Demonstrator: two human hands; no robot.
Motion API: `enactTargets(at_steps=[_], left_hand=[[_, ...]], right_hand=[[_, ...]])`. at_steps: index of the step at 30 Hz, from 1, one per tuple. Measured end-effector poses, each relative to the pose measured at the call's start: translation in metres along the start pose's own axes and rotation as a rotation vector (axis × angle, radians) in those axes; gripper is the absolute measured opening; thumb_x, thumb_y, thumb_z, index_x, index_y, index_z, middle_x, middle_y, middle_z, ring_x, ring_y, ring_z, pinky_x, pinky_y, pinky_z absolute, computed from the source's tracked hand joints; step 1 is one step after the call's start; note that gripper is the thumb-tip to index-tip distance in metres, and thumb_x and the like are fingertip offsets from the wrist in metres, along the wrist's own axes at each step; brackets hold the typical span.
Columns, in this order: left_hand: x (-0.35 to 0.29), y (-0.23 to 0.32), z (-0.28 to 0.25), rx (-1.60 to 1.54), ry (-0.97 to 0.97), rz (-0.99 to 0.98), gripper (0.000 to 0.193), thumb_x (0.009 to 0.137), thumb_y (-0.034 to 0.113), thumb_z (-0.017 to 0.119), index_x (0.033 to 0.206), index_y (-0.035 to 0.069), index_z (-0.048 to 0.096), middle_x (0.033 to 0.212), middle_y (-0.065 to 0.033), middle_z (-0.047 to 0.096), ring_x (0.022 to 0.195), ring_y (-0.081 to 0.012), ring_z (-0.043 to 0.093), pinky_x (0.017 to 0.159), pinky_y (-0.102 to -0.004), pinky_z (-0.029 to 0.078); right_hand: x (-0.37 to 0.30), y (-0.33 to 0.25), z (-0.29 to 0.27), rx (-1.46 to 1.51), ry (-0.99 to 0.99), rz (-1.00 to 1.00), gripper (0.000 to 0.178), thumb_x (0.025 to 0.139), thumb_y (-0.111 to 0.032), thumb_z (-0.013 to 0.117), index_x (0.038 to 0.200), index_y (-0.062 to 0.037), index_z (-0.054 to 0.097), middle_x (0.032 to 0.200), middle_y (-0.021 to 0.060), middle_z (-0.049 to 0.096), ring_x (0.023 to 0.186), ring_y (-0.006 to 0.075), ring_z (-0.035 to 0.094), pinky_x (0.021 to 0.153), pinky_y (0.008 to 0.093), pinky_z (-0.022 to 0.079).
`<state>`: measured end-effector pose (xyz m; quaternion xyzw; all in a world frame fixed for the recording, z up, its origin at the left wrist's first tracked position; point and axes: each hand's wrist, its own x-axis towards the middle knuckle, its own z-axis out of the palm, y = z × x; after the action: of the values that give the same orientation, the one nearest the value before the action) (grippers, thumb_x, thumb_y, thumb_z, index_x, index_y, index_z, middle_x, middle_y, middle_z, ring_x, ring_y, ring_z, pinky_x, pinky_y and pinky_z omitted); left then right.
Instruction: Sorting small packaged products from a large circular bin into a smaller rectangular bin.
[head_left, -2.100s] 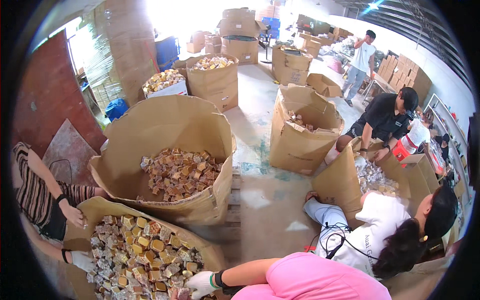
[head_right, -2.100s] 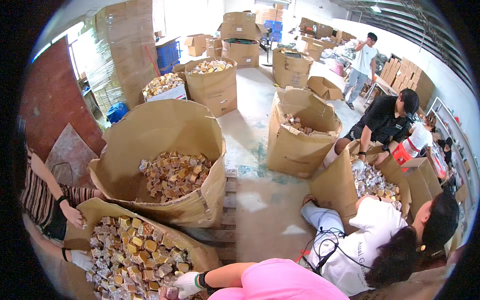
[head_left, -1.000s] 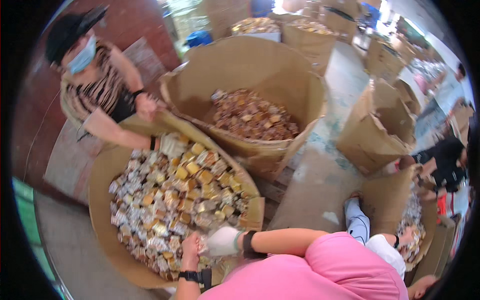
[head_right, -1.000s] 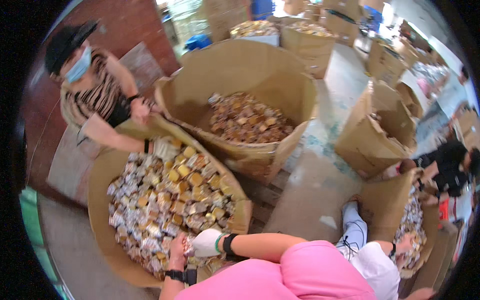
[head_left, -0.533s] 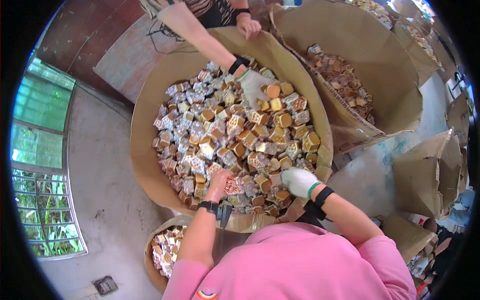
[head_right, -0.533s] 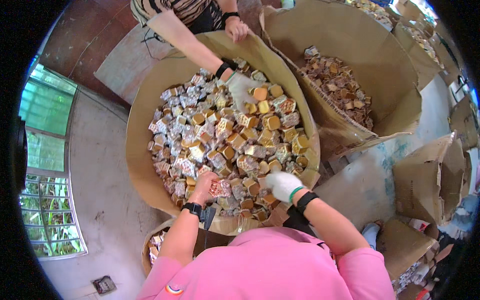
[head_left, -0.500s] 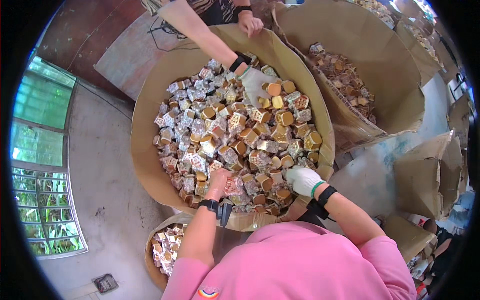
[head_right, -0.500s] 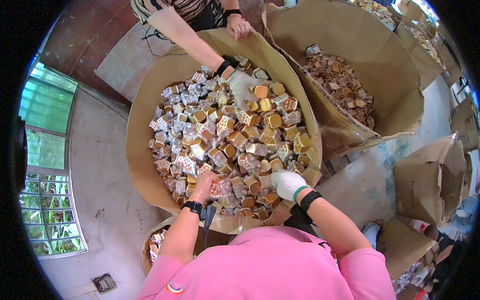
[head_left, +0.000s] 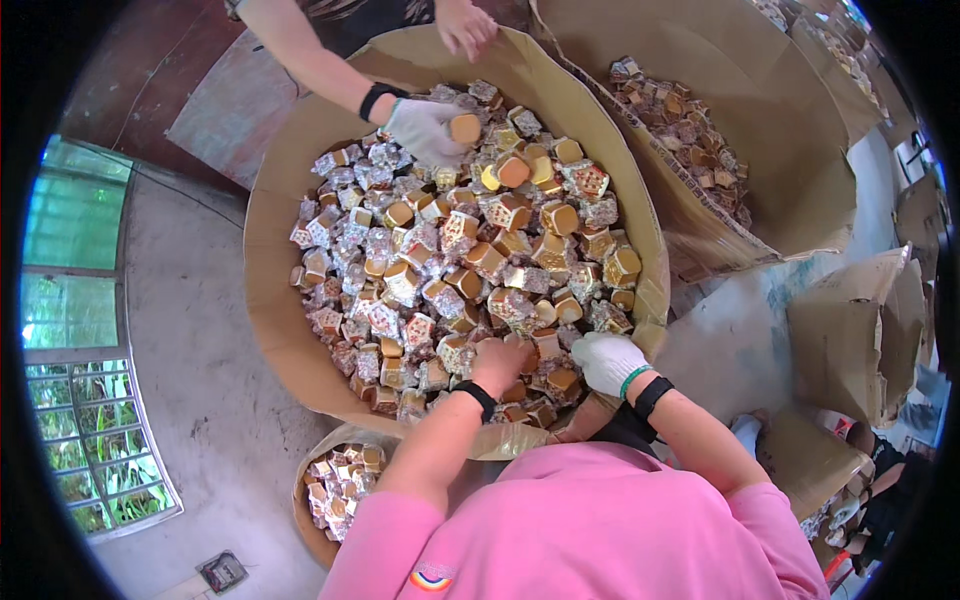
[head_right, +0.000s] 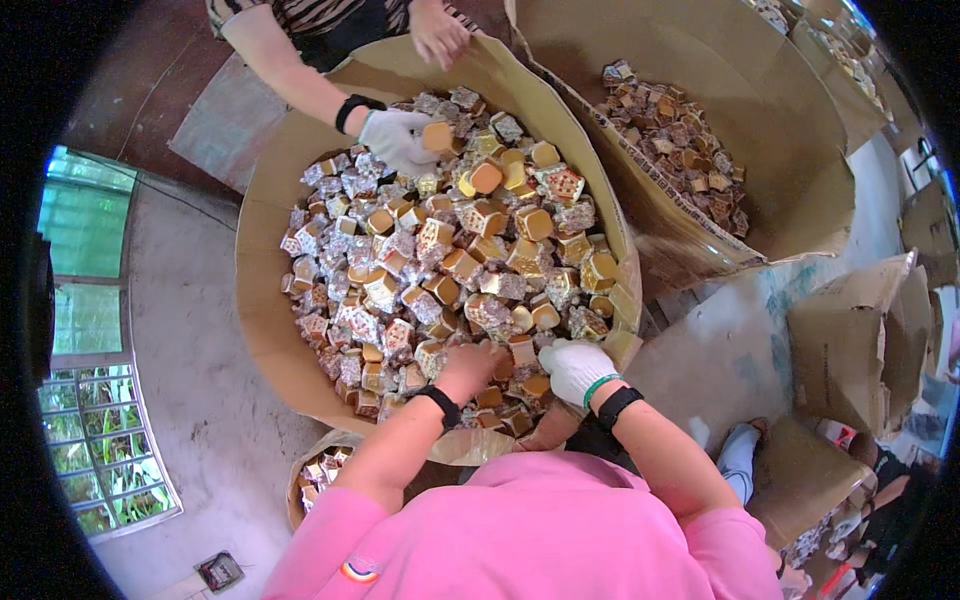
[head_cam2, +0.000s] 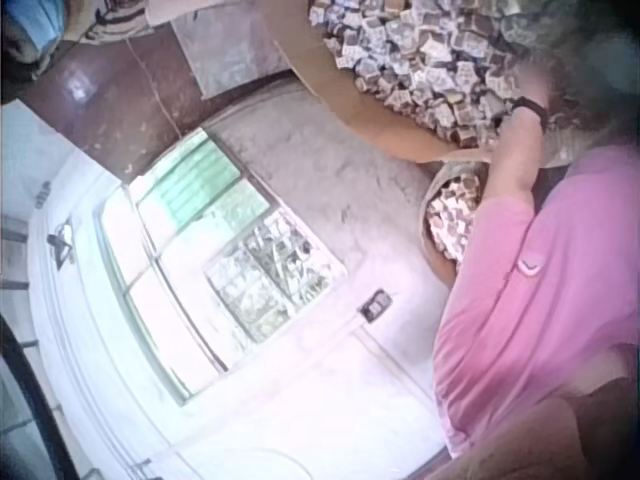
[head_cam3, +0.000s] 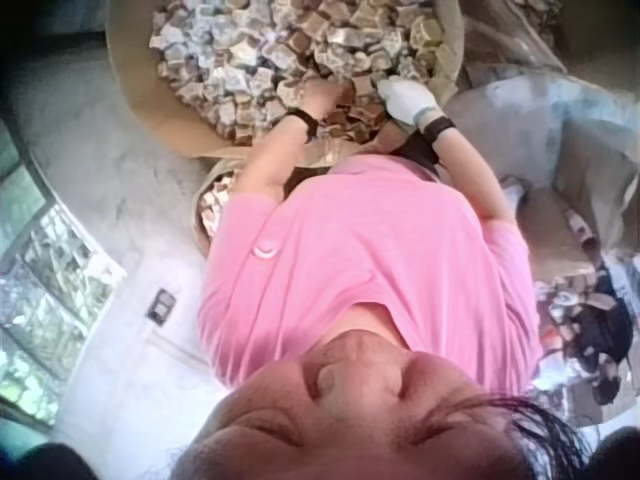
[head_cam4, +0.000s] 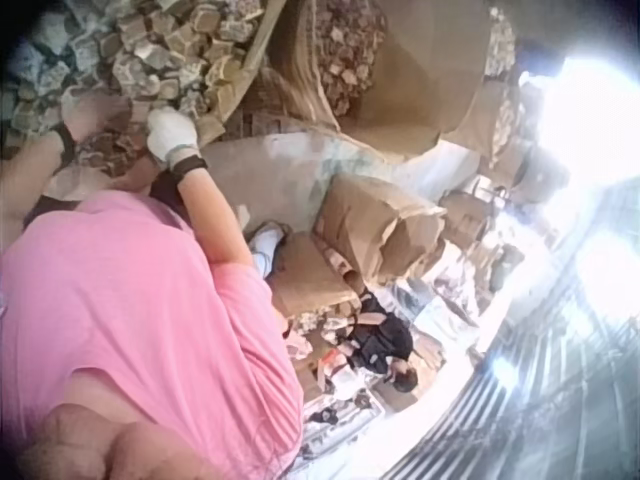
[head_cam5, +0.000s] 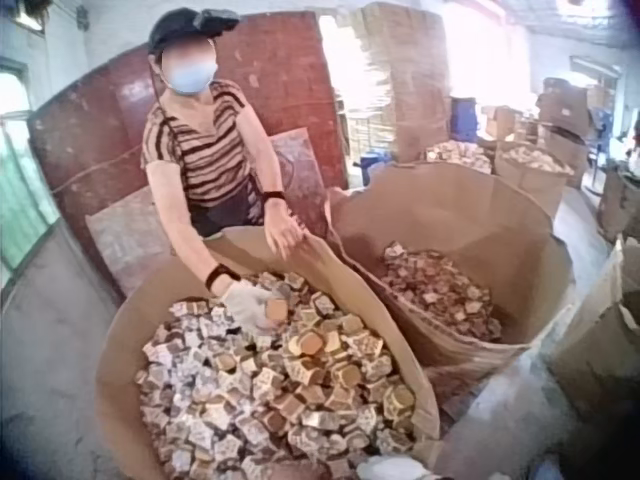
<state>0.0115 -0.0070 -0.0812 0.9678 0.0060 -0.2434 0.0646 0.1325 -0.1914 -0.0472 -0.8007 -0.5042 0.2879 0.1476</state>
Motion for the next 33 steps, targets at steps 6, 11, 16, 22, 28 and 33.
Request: enactTargets(at_steps=[6, 11, 16, 22, 28, 33], left_hand=[[0.016, 0.018, -0.003, 0.132, -0.149, 0.057, 0.032, 0.073, 0.014, 0.059, 0.103, 0.010, 0.052, 0.096, -0.0111, 0.058, 0.078, -0.0290, 0.063, 0.061, -0.0386, 0.050], [0.017, 0.006, 0.003, 0.163, -0.135, 0.057, 0.022, 0.075, 0.012, 0.057, 0.096, 0.012, 0.052, 0.092, -0.0067, 0.060, 0.074, -0.0259, 0.064, 0.055, -0.0380, 0.048], [0.000, 0.002, -0.010, 0.357, 0.064, 0.054, 0.022, 0.073, 0.014, 0.059, 0.094, 0.012, 0.052, 0.086, -0.0059, 0.059, 0.075, -0.0249, 0.063, 0.059, -0.0393, 0.048], [-0.014, -0.019, -0.045, -0.373, 0.103, -0.406, 0.031, 0.074, 0.020, 0.060, 0.099, 0.005, 0.050, 0.087, -0.0161, 0.063, 0.081, -0.0290, 0.063, 0.066, -0.0372, 0.050], [-0.040, -0.037, -0.041, -1.691, 0.310, -0.361, 0.050, 0.076, 0.006, 0.058, 0.123, 0.002, 0.040, 0.105, -0.0075, 0.057, 0.088, -0.0154, 0.058, 0.073, -0.0282, 0.050], [-0.060, -0.026, -0.062, -2.117, 0.178, -0.309, 0.052, 0.076, 0.005, 0.056, 0.126, 0.002, 0.038, 0.102, -0.0080, 0.057, 0.077, -0.0132, 0.059, 0.066, -0.0259, 0.051]], right_hand=[[-0.002, -0.003, -0.002, 0.001, 0.002, 0.015, 0.015, 0.070, -0.010, 0.051, 0.081, -0.0051, 0.059, 0.082, 0.0170, 0.060, 0.077, 0.0354, 0.059, 0.066, 0.0432, 0.048], [-0.002, -0.002, -0.001, 0.006, 0.014, 0.026, 0.014, 0.070, -0.011, 0.052, 0.080, -0.0046, 0.060, 0.082, 0.0171, 0.060, 0.076, 0.0355, 0.059, 0.065, 0.0434, 0.048], [-0.001, -0.003, -0.005, -0.007, -0.025, 0.039, 0.014, 0.070, -0.010, 0.052, 0.080, -0.0035, 0.060, 0.084, 0.0180, 0.060, 0.077, 0.0357, 0.059, 0.066, 0.0433, 0.048], [-0.003, -0.002, -0.004, 0.025, -0.008, 0.036, 0.015, 0.071, -0.009, 0.051, 0.081, -0.0027, 0.060, 0.088, 0.0195, 0.060, 0.080, 0.0361, 0.059, 0.068, 0.0432, 0.048], [0.011, 0.015, 0.008, 0.321, 0.123, 0.045, 0.012, 0.073, -0.009, 0.049, 0.077, -0.0020, 0.058, 0.075, 0.0155, 0.061, 0.071, 0.0308, 0.059, 0.062, 0.0401, 0.045], [0.011, -0.015, -0.035, 1.172, 0.081, 0.354, 0.026, 0.077, -0.026, 0.056, 0.085, -0.0016, 0.059, 0.073, 0.0063, 0.059, 0.070, 0.0130, 0.054, 0.063, 0.0289, 0.044]])
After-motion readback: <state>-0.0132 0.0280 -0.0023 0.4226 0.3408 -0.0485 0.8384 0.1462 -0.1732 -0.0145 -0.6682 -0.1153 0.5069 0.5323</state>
